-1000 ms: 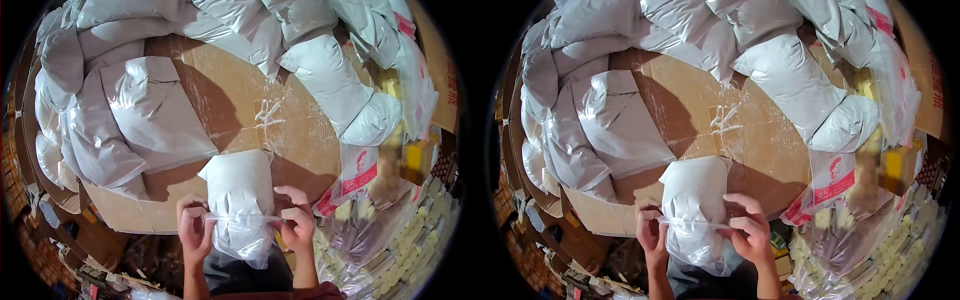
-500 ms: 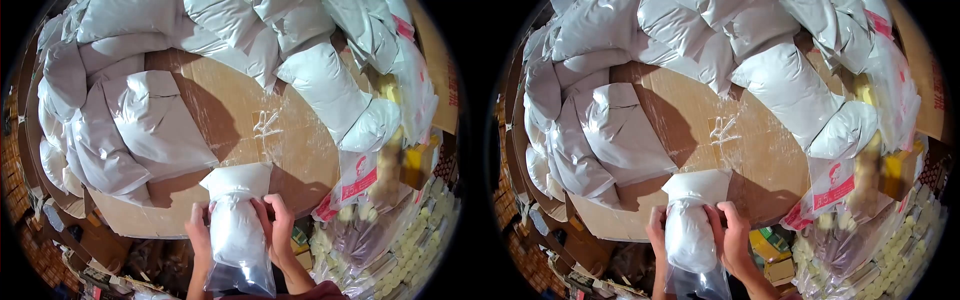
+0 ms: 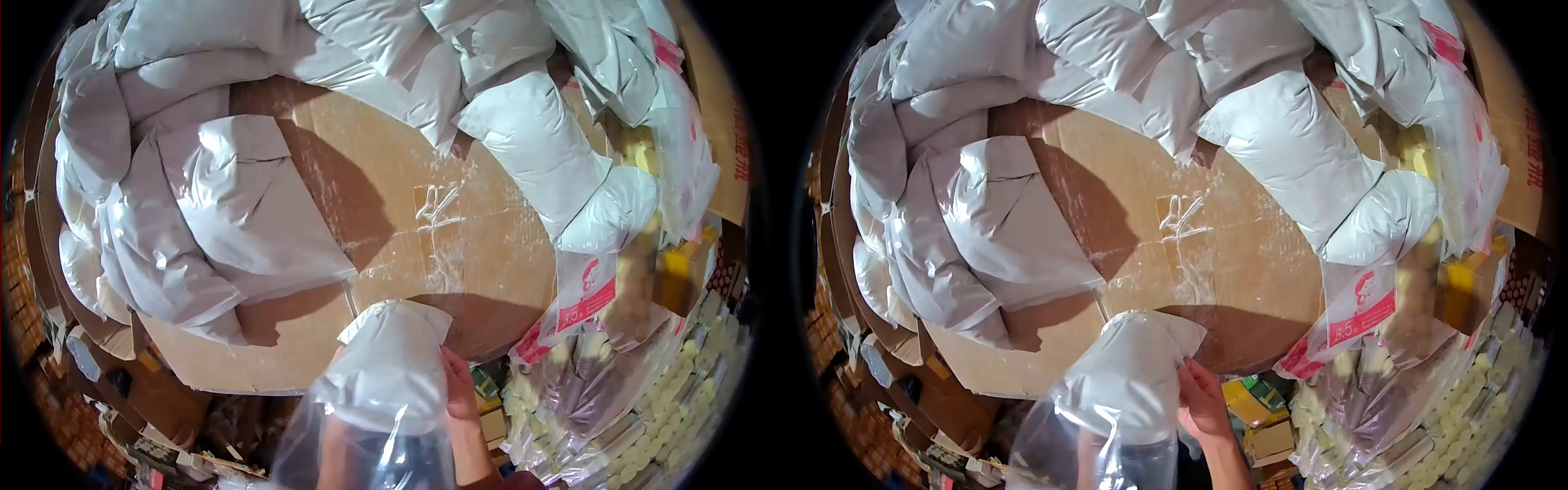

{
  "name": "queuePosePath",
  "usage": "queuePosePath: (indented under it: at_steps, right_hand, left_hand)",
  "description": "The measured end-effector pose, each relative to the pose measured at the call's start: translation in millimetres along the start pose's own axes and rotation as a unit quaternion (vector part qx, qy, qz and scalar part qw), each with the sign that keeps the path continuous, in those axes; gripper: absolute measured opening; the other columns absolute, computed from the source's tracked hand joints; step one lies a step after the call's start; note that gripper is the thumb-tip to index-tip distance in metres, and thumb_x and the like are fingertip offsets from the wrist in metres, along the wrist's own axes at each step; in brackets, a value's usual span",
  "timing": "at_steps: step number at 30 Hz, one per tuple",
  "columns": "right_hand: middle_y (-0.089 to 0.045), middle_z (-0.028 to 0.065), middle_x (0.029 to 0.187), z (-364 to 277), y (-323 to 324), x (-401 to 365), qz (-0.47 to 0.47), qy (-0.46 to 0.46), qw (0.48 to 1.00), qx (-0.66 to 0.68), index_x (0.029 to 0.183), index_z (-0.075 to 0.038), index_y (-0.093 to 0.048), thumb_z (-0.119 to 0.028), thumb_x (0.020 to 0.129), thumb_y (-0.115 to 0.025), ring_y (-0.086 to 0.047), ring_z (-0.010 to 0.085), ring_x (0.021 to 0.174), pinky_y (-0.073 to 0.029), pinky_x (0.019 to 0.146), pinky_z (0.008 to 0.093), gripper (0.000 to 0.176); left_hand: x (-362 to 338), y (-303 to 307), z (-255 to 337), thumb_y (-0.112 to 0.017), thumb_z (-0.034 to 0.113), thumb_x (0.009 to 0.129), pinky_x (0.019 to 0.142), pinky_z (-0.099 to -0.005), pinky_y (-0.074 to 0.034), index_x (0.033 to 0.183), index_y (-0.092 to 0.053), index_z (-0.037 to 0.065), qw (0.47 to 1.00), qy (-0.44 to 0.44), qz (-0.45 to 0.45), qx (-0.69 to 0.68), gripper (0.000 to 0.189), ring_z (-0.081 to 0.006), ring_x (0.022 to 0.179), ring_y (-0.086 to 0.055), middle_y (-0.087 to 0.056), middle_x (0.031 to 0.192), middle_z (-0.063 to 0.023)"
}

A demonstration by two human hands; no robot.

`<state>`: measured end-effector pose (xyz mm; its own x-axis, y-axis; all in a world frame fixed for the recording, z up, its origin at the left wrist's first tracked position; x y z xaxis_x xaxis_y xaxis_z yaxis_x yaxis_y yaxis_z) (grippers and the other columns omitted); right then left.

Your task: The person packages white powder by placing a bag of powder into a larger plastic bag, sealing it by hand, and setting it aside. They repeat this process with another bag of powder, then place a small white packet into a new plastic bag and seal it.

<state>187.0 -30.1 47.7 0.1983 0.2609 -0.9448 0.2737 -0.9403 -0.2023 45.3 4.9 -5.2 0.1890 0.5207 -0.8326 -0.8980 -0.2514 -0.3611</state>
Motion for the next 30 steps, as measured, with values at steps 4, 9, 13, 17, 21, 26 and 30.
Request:
queuePosePath:
  at_steps: [4,9,13,17,21,26,30]
  right_hand:
    - [-0.059,0.0014,0.085,0.8,31.1,4.0,-0.127,0.068,0.978,-0.148,0.084,-0.003,-0.057,-0.001,0.089,-0.060,-0.053,0.0064,0.072,-0.039,0.066,0.0184,0.006]
    - [-0.058,0.0121,0.082,-1.1,21.7,-3.5,-0.003,0.358,0.826,-0.435,0.083,0.001,-0.059,0.001,0.082,-0.064,-0.058,0.0179,0.073,-0.044,0.068,0.0239,0.005]
    - [-0.058,0.0136,0.083,7.6,38.9,2.2,-0.020,0.429,0.807,-0.404,0.087,0.002,-0.061,0.001,0.082,-0.063,-0.059,0.0208,0.077,-0.047,0.072,0.0283,0.006]
    - [-0.061,0.0108,0.081,27.9,94.9,7.2,0.054,0.152,0.920,-0.357,0.084,0.002,-0.060,0.000,0.084,-0.061,-0.058,0.0157,0.074,-0.044,0.064,0.0279,0.002]
    - [-0.058,0.0082,0.078,21.3,98.2,10.7,-0.099,0.227,0.850,-0.466,0.085,0.001,-0.058,0.001,0.085,-0.058,-0.055,0.0135,0.069,-0.043,0.061,0.0269,0.001]
    - [-0.061,0.0068,0.087,27.1,92.9,7.3,-0.181,0.147,0.882,-0.410,0.091,0.000,-0.060,0.003,0.084,-0.060,-0.057,0.0180,0.086,-0.046,0.077,0.0285,0.008]
    - [-0.061,0.0052,0.093,-19.2,69.7,3.4,-0.357,0.227,0.771,-0.476,0.095,-0.005,-0.063,0.002,0.080,-0.064,-0.052,0.0242,0.101,-0.043,0.088,0.0346,0.017]
  left_hand:
    - [12.0,58.6,-17.7,-0.061,0.010,0.093,0.061,-0.0182,-0.043,0.083,-0.052,0.004,0.996,-0.037,-0.050,0.063,0.014,-0.0020,0.067,-0.052,-0.056,0.071,0.0040]
    - [-0.1,-9.0,42.1,-0.064,0.006,0.089,0.062,-0.0197,-0.045,0.094,-0.058,0.003,0.986,0.025,-0.068,0.150,0.008,-0.0037,0.070,-0.056,-0.061,0.076,0.0020]
    - [-4.9,9.3,42.4,-0.068,0.003,0.085,0.066,-0.0209,-0.045,0.093,-0.066,-0.001,0.951,0.033,-0.116,0.283,0.008,-0.0060,0.072,-0.057,-0.063,0.077,0.0012]
    - [-16.8,30.2,25.4,-0.062,0.000,0.089,0.078,-0.0226,-0.044,0.097,-0.062,-0.001,0.955,0.072,-0.172,0.231,0.008,-0.0077,0.089,-0.055,-0.060,0.097,-0.0013]
    - [-37.1,52.5,0.6,-0.054,-0.002,0.092,0.078,-0.0232,-0.043,0.097,-0.055,0.001,0.956,0.006,-0.110,0.273,0.006,-0.0091,0.090,-0.055,-0.059,0.097,-0.0018]
    - [-37.6,81.5,-5.2,-0.056,-0.001,0.089,0.063,-0.0238,-0.044,0.100,-0.057,0.001,0.967,0.026,-0.126,0.219,0.011,-0.0080,0.078,-0.055,-0.060,0.090,-0.0003]
    - [-45.1,62.9,59.2,-0.070,0.005,0.080,0.055,-0.0271,-0.041,0.081,-0.067,0.003,0.835,-0.075,-0.358,0.412,0.004,-0.0137,0.063,-0.055,-0.061,0.072,-0.0067]
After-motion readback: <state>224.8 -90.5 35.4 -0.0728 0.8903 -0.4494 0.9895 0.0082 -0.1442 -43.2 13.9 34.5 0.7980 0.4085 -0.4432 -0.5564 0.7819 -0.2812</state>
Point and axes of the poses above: each hand's wrist, its own x-axis towards the middle knuckle, its own y-axis out of the back of the hand, z = x × y, the point moved 1 cm from there along x, towards the middle knuckle
